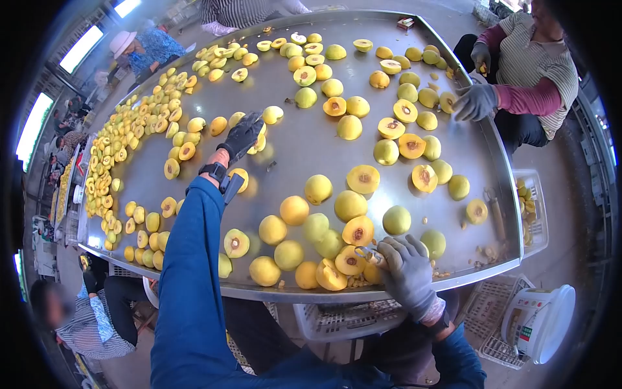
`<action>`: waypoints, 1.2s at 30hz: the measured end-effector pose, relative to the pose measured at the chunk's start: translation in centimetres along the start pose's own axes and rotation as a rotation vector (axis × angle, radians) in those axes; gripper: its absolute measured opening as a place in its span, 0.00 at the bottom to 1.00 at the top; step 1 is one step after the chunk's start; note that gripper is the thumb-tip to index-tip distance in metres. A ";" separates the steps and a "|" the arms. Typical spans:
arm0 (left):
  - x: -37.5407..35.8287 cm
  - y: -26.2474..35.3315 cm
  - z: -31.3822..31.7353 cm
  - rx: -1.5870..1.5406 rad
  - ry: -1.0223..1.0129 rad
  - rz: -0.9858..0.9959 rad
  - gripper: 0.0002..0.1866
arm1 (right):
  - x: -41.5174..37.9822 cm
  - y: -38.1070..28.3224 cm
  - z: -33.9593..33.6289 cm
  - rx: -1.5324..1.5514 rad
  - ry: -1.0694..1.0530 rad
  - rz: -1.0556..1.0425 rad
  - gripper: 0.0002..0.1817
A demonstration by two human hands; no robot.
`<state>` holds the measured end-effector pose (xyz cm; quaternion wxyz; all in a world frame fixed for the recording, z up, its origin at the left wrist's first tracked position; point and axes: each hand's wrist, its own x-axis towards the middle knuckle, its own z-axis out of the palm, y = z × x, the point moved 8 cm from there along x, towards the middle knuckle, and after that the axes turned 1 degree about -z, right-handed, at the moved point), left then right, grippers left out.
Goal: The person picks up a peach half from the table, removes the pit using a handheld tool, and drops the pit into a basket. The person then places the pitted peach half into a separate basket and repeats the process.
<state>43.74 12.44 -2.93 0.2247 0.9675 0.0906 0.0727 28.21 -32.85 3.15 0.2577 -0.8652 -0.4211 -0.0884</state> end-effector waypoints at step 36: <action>-26.7 17.7 -2.1 -0.921 0.053 -0.011 0.26 | -3.2 -4.9 0.3 0.639 0.308 0.330 0.19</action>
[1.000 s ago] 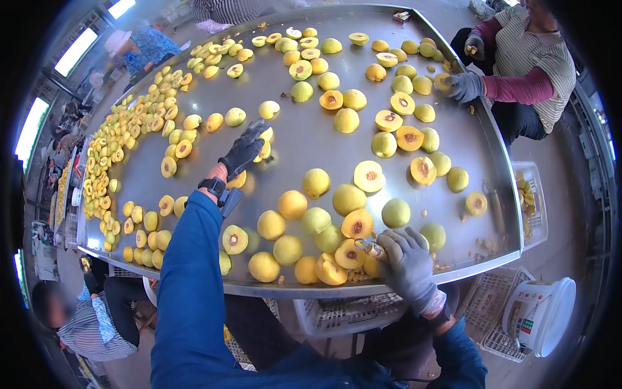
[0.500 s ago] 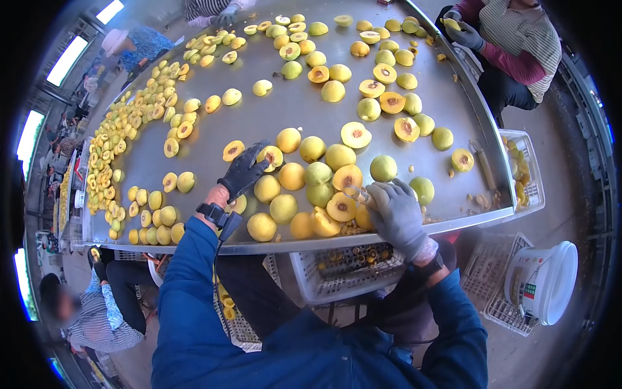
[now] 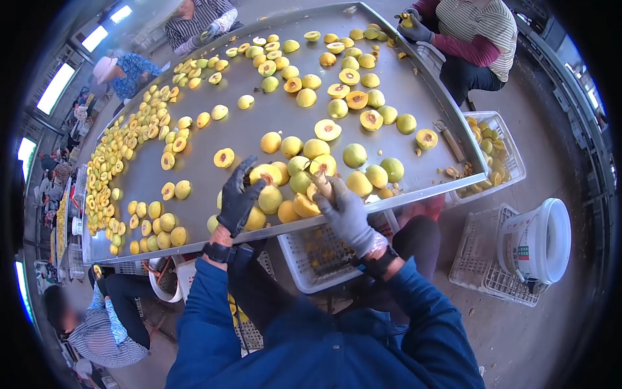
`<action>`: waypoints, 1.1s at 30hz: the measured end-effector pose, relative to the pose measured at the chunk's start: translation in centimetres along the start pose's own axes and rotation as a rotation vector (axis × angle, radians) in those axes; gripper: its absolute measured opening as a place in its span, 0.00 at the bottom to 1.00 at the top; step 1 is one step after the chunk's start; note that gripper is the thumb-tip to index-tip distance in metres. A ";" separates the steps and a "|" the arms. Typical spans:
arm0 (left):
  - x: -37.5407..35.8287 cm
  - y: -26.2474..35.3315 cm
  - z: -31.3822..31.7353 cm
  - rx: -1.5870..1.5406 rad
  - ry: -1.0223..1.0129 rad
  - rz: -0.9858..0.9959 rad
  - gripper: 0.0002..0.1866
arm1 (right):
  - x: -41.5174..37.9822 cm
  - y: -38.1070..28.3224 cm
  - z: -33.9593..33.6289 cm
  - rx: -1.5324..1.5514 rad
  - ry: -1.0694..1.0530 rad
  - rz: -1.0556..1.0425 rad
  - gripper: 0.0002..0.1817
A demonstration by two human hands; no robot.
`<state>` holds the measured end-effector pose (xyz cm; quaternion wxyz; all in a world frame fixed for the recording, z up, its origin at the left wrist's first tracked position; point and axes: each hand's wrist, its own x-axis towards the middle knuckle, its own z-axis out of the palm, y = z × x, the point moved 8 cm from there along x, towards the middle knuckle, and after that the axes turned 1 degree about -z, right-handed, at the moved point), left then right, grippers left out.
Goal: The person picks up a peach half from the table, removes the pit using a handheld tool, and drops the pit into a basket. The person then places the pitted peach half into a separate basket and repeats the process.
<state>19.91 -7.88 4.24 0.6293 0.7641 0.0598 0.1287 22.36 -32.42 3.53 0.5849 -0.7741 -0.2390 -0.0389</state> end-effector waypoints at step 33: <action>-16.1 9.0 7.8 -0.254 0.371 0.102 0.34 | -11.5 -10.7 0.0 -0.312 -0.222 0.012 0.17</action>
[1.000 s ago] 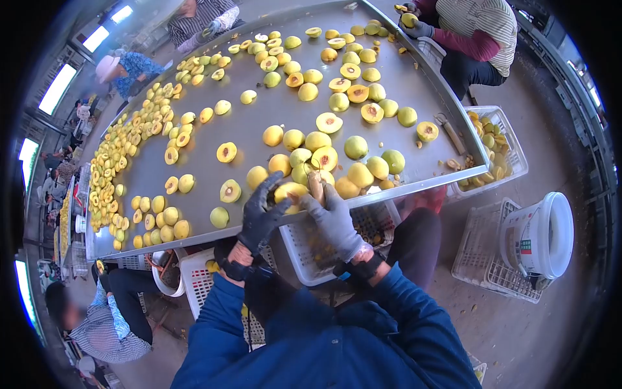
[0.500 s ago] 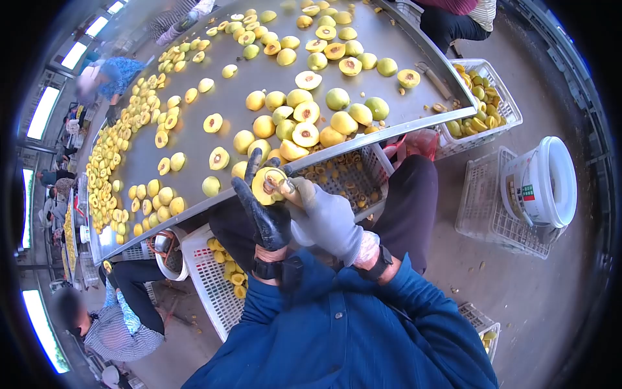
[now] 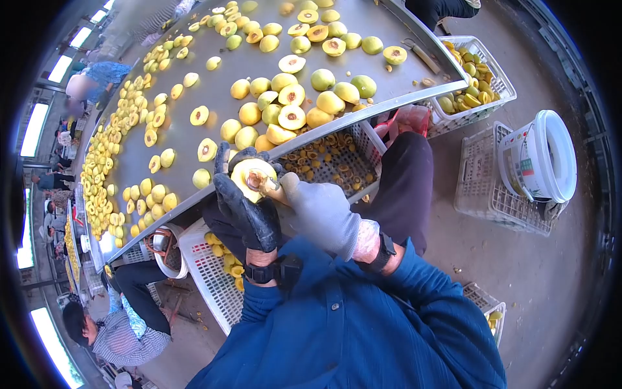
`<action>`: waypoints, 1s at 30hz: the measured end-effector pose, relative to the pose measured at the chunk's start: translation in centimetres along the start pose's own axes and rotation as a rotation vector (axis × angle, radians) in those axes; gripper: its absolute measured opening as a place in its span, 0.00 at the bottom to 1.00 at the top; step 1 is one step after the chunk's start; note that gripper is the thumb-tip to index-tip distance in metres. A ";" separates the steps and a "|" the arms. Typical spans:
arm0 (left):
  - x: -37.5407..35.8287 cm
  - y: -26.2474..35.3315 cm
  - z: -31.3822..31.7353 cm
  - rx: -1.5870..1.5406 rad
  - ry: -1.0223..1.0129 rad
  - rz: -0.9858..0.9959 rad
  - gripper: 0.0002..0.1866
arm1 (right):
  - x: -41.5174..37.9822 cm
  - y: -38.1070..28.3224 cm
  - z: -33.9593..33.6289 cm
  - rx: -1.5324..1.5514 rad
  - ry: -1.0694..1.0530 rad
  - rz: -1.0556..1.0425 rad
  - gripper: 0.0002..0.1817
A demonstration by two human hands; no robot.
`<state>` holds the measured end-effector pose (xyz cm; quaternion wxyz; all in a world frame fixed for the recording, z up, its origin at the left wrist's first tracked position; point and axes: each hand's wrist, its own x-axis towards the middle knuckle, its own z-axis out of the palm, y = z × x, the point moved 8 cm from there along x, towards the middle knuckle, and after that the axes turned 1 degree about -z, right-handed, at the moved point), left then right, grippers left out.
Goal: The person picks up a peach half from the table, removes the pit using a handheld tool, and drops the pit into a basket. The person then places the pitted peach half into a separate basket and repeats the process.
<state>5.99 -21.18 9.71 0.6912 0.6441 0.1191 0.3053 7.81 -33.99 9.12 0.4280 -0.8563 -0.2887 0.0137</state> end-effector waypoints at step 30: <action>1.4 2.8 1.9 0.163 -0.601 0.035 0.25 | -3.6 -0.2 3.2 0.989 -0.802 0.544 0.12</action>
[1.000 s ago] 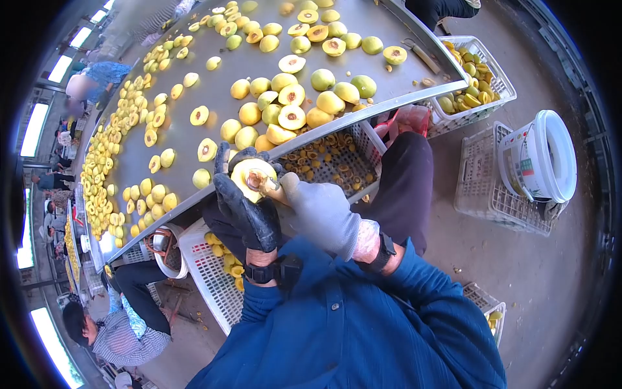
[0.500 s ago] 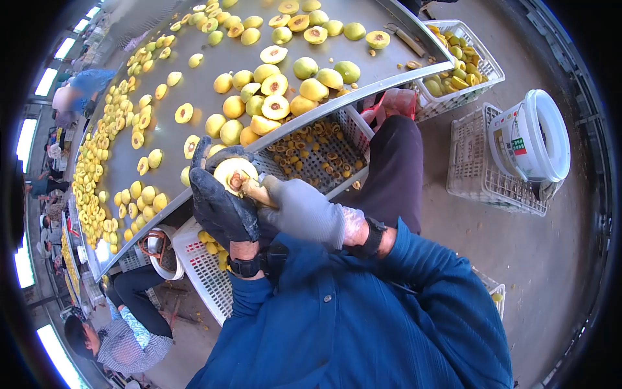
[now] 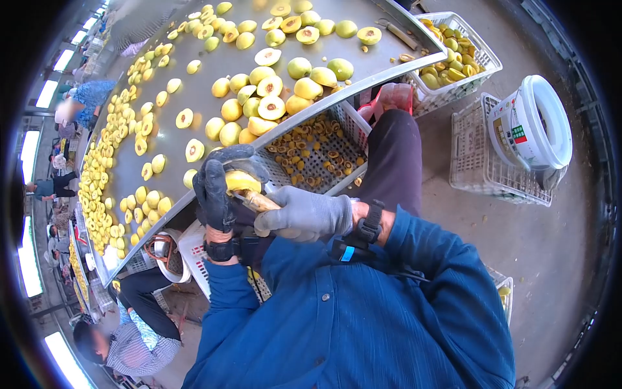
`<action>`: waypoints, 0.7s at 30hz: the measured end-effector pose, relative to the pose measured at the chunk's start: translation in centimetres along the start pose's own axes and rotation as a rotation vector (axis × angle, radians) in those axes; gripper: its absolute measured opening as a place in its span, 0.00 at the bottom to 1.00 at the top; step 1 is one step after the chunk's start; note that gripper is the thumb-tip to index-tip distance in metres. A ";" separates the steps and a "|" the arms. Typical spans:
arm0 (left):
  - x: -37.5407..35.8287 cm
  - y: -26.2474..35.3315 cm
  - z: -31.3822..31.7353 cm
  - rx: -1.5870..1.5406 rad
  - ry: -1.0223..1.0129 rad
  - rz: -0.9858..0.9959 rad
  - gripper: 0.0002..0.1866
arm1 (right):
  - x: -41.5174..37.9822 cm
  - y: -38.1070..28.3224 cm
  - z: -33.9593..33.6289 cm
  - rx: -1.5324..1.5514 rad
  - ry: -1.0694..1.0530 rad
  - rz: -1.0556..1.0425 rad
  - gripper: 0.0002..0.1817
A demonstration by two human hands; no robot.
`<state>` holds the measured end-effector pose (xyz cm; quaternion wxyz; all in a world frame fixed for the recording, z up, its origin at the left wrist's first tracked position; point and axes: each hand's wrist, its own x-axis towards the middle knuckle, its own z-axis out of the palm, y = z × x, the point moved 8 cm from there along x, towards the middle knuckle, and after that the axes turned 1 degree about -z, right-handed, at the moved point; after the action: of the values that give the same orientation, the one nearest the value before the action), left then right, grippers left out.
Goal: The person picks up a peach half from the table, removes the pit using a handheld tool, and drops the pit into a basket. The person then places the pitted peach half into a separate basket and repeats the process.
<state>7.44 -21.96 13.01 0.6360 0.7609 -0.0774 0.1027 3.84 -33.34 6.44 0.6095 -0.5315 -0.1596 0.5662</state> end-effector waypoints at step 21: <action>-0.5 -9.8 -2.2 0.104 0.352 -0.099 0.24 | 2.1 6.8 -14.2 -1.196 0.749 -0.200 0.09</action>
<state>9.30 -18.08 3.88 0.6038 0.7660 0.0777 0.2066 12.23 -39.54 -5.46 0.2764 -0.9164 -0.2708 0.1023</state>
